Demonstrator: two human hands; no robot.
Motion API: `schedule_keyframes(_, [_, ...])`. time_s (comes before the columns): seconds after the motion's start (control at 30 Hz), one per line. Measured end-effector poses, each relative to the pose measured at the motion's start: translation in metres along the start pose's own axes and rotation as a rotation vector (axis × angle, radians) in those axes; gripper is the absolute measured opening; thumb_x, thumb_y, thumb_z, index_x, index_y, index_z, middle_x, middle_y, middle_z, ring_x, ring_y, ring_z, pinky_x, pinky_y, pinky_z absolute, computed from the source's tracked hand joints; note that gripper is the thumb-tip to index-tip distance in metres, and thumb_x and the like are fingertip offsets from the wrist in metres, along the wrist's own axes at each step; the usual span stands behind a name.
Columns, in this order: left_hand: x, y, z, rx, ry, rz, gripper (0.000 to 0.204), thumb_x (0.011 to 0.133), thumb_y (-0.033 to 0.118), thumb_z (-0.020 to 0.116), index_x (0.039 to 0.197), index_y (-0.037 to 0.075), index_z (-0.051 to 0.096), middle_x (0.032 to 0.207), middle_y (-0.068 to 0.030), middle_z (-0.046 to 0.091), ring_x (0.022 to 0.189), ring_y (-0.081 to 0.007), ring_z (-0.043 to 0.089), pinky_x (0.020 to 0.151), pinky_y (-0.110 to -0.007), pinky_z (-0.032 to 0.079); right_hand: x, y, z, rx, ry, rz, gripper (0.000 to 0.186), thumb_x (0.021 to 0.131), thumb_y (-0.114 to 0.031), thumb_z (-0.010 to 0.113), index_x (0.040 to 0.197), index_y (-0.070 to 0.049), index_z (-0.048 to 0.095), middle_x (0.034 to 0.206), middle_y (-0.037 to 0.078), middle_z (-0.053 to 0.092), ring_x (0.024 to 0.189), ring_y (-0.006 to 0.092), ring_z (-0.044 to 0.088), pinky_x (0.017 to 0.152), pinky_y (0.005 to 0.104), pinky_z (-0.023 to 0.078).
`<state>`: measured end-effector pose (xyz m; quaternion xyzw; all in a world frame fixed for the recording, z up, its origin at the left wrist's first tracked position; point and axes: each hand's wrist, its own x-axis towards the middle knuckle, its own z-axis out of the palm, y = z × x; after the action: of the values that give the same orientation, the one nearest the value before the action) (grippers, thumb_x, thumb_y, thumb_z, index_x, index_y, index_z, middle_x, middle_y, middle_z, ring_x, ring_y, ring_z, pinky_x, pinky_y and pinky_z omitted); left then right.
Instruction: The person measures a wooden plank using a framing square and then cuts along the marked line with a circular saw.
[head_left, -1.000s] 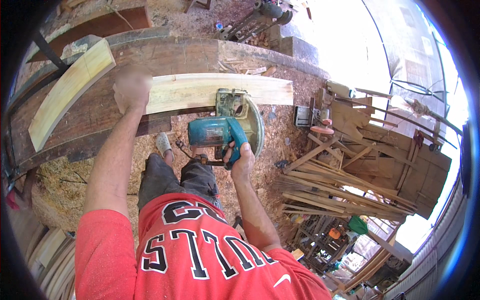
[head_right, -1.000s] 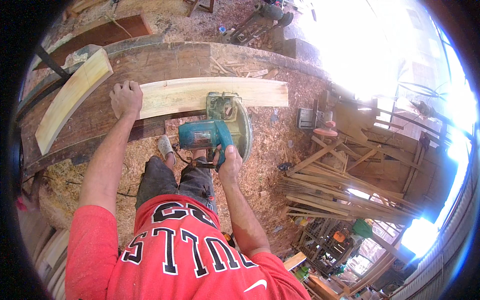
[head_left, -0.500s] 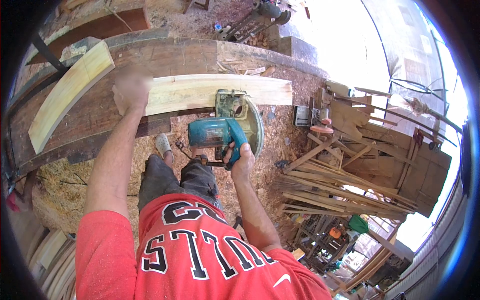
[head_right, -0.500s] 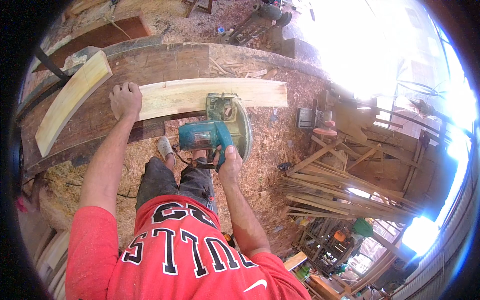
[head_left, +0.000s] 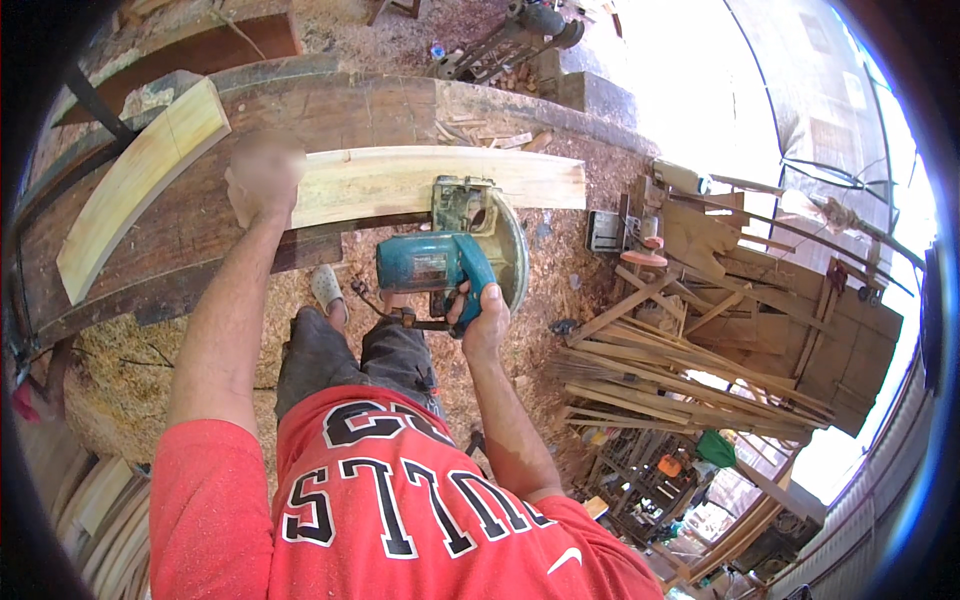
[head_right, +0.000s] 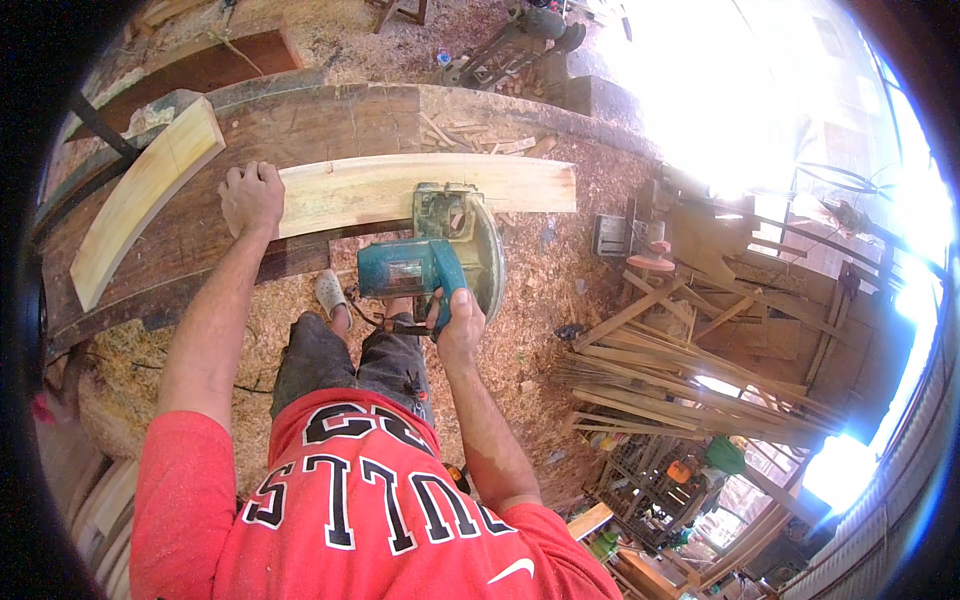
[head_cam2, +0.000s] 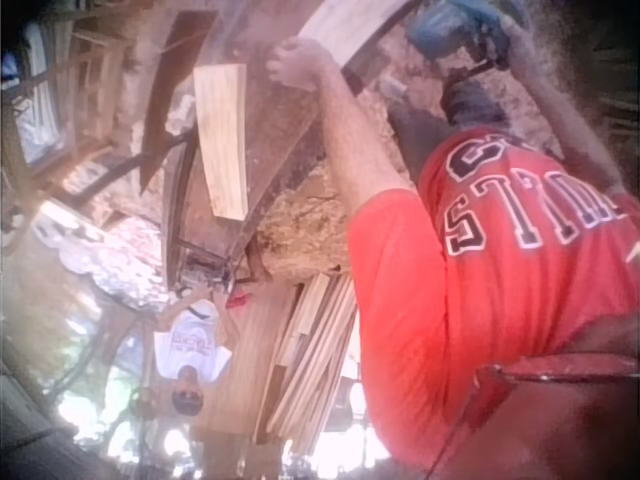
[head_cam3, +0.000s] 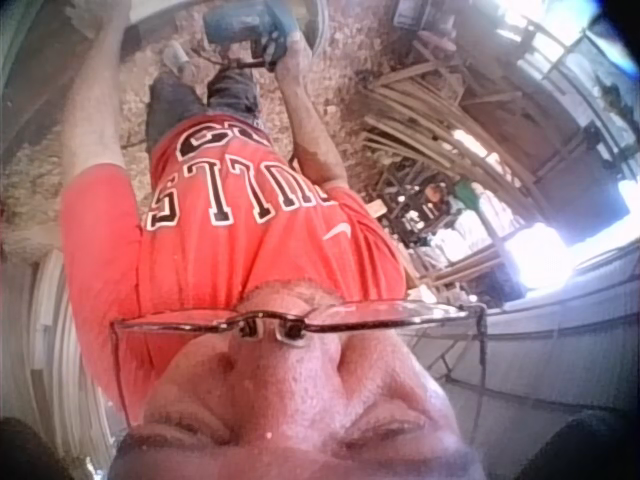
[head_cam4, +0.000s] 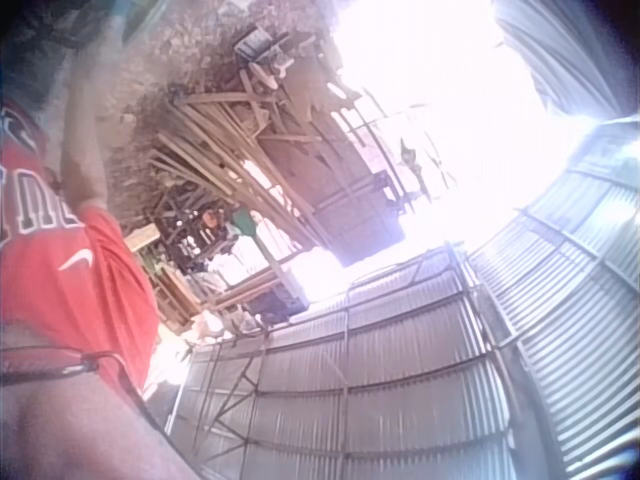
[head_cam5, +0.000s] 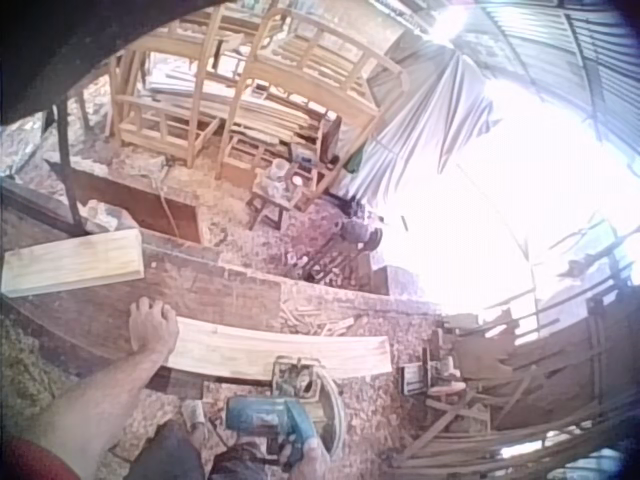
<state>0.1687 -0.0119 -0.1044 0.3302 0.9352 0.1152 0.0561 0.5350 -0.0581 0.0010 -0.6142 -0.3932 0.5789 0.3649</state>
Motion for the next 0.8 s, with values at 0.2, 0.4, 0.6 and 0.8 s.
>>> schedule_keyframes(0.2, [0.0002, -0.0012, 0.0005, 0.019, 0.001, 0.009, 0.046, 0.103, 0.039, 0.041, 0.111, 0.011, 0.077, 0.119, -0.0204, 0.069, 0.111, -0.0413, 0.061, 0.099, -0.05, 0.049, -0.0007, 0.0002, -0.001, 0.03, -0.019, 0.001, 0.067, 0.1, -0.066, 0.056, 0.102, 0.0, 0.066, 0.066, 0.006, 0.06, 0.054, 0.0139, 0.057, 0.051, 0.0269, 0.044])
schedule_keyframes(0.4, [0.0004, -0.0002, 0.0004, 0.018, 0.0, 0.005, 0.046, 0.103, 0.039, 0.041, 0.11, 0.011, 0.077, 0.118, -0.0201, 0.069, 0.112, -0.0412, 0.061, 0.099, -0.05, 0.049, 0.0007, 0.001, -0.0002, 0.019, -0.014, 0.007, 0.067, 0.098, -0.067, 0.056, 0.102, 0.0, 0.064, 0.064, 0.007, 0.06, 0.052, 0.0164, 0.057, 0.05, 0.0289, 0.044])
schedule_keyframes(0.6, [0.0, 0.0015, -0.001, 0.011, -0.013, -0.003, 0.047, 0.103, 0.04, 0.041, 0.111, 0.01, 0.076, 0.12, -0.0206, 0.069, 0.113, -0.042, 0.061, 0.1, -0.051, 0.048, 0.0007, -0.0014, 0.0011, 0.006, -0.003, 0.02, 0.066, 0.096, -0.067, 0.057, 0.1, -0.001, 0.063, 0.062, 0.009, 0.06, 0.051, 0.0189, 0.057, 0.05, 0.0309, 0.045])
schedule_keyframes(0.8, [0.0006, -0.0012, 0.0038, 0.024, -0.005, -0.001, 0.046, 0.103, 0.04, 0.041, 0.11, 0.011, 0.077, 0.12, -0.0193, 0.069, 0.113, -0.0411, 0.06, 0.099, -0.05, 0.05, 0.0007, -0.0012, 0.0019, -0.007, -0.008, 0.006, 0.066, 0.096, -0.067, 0.056, 0.101, -0.001, 0.063, 0.062, 0.009, 0.06, 0.051, 0.0189, 0.057, 0.05, 0.0308, 0.046])
